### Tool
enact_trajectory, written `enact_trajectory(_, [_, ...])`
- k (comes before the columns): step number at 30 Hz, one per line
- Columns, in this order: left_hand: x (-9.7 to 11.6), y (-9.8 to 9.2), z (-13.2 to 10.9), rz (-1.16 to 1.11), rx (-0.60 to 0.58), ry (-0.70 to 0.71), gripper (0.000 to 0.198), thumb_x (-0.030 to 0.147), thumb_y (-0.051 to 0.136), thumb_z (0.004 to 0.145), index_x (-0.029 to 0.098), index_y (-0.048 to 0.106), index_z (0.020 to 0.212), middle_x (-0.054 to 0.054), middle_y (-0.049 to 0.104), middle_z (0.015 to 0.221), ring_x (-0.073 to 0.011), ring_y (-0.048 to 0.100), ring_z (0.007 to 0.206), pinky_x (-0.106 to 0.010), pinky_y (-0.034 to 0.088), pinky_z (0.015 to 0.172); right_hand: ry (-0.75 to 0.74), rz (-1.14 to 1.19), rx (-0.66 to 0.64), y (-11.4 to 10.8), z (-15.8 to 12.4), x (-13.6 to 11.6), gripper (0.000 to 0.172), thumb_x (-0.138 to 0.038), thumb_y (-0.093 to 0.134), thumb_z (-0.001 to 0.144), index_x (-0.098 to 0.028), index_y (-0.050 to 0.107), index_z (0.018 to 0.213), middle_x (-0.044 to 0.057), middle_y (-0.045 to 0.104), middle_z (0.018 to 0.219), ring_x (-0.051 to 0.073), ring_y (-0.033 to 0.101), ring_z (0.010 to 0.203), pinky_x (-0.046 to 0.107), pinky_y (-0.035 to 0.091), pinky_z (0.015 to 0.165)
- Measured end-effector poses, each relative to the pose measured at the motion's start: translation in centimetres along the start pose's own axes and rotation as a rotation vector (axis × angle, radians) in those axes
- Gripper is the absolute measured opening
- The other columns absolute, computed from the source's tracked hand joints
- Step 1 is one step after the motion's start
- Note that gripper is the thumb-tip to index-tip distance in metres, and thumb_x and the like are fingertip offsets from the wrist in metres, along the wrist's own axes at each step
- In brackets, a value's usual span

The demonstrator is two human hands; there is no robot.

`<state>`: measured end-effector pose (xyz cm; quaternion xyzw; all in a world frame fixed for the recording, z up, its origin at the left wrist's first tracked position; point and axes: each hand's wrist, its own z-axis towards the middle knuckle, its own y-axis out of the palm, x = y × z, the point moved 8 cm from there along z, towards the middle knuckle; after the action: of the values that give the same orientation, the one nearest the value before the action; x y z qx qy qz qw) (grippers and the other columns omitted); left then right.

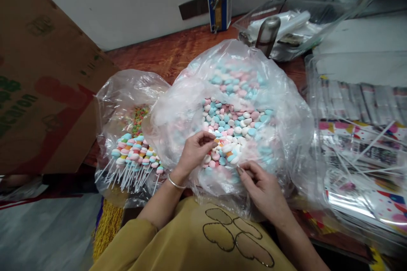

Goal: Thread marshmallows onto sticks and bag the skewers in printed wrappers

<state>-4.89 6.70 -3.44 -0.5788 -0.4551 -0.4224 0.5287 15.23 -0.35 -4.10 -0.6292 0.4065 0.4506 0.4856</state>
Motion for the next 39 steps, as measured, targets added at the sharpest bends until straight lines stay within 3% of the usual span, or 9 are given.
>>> enact_trajectory(3, [-1.2,0.4,0.1,-0.222,-0.026,-0.151,0.033,0.037,0.088,0.070,0.016,0.073,0.090,-0.003,0.074,0.083,-0.0138,0.067,0.071,-0.024,0.054,0.064,-0.021,-0.039,-0.058,0.6,-0.2,-0.4,0.023,-0.038,0.050,0.095,-0.021,0.061,0.083,-0.004,0.049,0.062,0.013,0.047,0.057,0.025,0.036,0.055])
enact_trajectory(6, [-1.4,0.3,0.0,-0.240,0.001,-0.172,0.034,0.038,0.090,0.066,0.016,0.073,0.087,-0.002,0.073,0.078,-0.0122,0.065,0.066,-0.023,0.053,0.060,-0.025,-0.046,-0.077,0.8,-0.3,-0.5,0.023,-0.037,0.049,0.096,-0.021,0.060,0.083,-0.005,0.046,0.062,0.013,0.044,0.056,0.025,0.034,0.055])
enact_trajectory(15, [-0.8,0.0,-0.3,-0.202,0.030,-0.120,0.025,0.030,0.088,0.066,0.016,0.075,0.082,-0.001,0.071,0.074,-0.0111,0.063,0.064,-0.023,0.052,0.061,-0.030,-0.047,-0.063,0.7,-0.2,-0.5,0.022,-0.036,0.050,0.095,-0.022,0.060,0.082,-0.005,0.047,0.062,0.013,0.045,0.056,0.025,0.034,0.055])
enact_trajectory(20, [0.6,0.3,-0.8,-0.117,0.042,0.020,0.012,0.024,0.084,0.072,0.018,0.077,0.080,-0.002,0.074,0.079,-0.0127,0.067,0.072,-0.023,0.053,0.068,0.002,-0.017,-0.041,0.6,-0.2,-0.5,0.023,-0.037,0.052,0.095,-0.021,0.059,0.079,-0.005,0.049,0.062,0.012,0.043,0.056,0.025,0.033,0.054])
enact_trajectory(23, [1.3,0.7,-1.2,-0.055,0.037,0.071,0.005,0.023,0.080,0.077,0.019,0.078,0.080,-0.002,0.073,0.076,-0.0129,0.067,0.067,-0.024,0.053,0.063,0.028,0.043,-0.009,0.8,-0.2,-0.1,0.024,-0.039,0.053,0.096,-0.021,0.060,0.081,-0.005,0.049,0.062,0.012,0.041,0.054,0.025,0.032,0.051])
enact_trajectory(27, [2.1,0.9,-1.1,-0.046,-0.066,0.116,0.012,0.027,0.071,0.087,0.019,0.080,0.090,-0.004,0.076,0.081,-0.0135,0.069,0.067,-0.024,0.055,0.063,0.034,0.157,0.023,1.6,-0.1,0.8,0.028,-0.046,0.055,0.099,-0.021,0.064,0.093,-0.005,0.047,0.063,0.012,0.038,0.054,0.025,0.029,0.049])
enact_trajectory(31, [2.7,-1.2,-0.3,-0.106,-0.032,0.135,0.028,0.035,0.061,0.096,0.021,0.074,0.117,-0.005,0.078,0.092,-0.0140,0.071,0.072,-0.028,0.059,0.069,0.050,0.270,0.062,1.5,0.2,1.6,0.031,-0.051,0.056,0.098,-0.021,0.066,0.097,-0.005,0.044,0.062,0.012,0.037,0.053,0.025,0.027,0.047])
enact_trajectory(35, [3.7,-2.7,-0.4,0.248,0.002,0.246,0.013,0.025,0.064,0.094,0.020,0.075,0.100,-0.003,0.075,0.088,-0.0146,0.068,0.076,-0.028,0.055,0.072,0.059,0.354,0.063,0.8,0.2,2.0,0.031,-0.052,0.060,0.097,-0.022,0.066,0.097,-0.006,0.042,0.060,0.012,0.036,0.052,0.025,0.025,0.046])
enact_trajectory(39, [3.5,-1.0,-1.4,0.788,-0.167,0.326,0.009,0.017,0.067,0.091,0.019,0.075,0.088,-0.005,0.070,0.090,-0.0200,0.064,0.089,-0.034,0.050,0.080,0.063,0.345,0.076,0.2,0.2,2.2,0.030,-0.051,0.061,0.096,-0.022,0.067,0.098,-0.005,0.046,0.062,0.012,0.036,0.052,0.024,0.026,0.046])
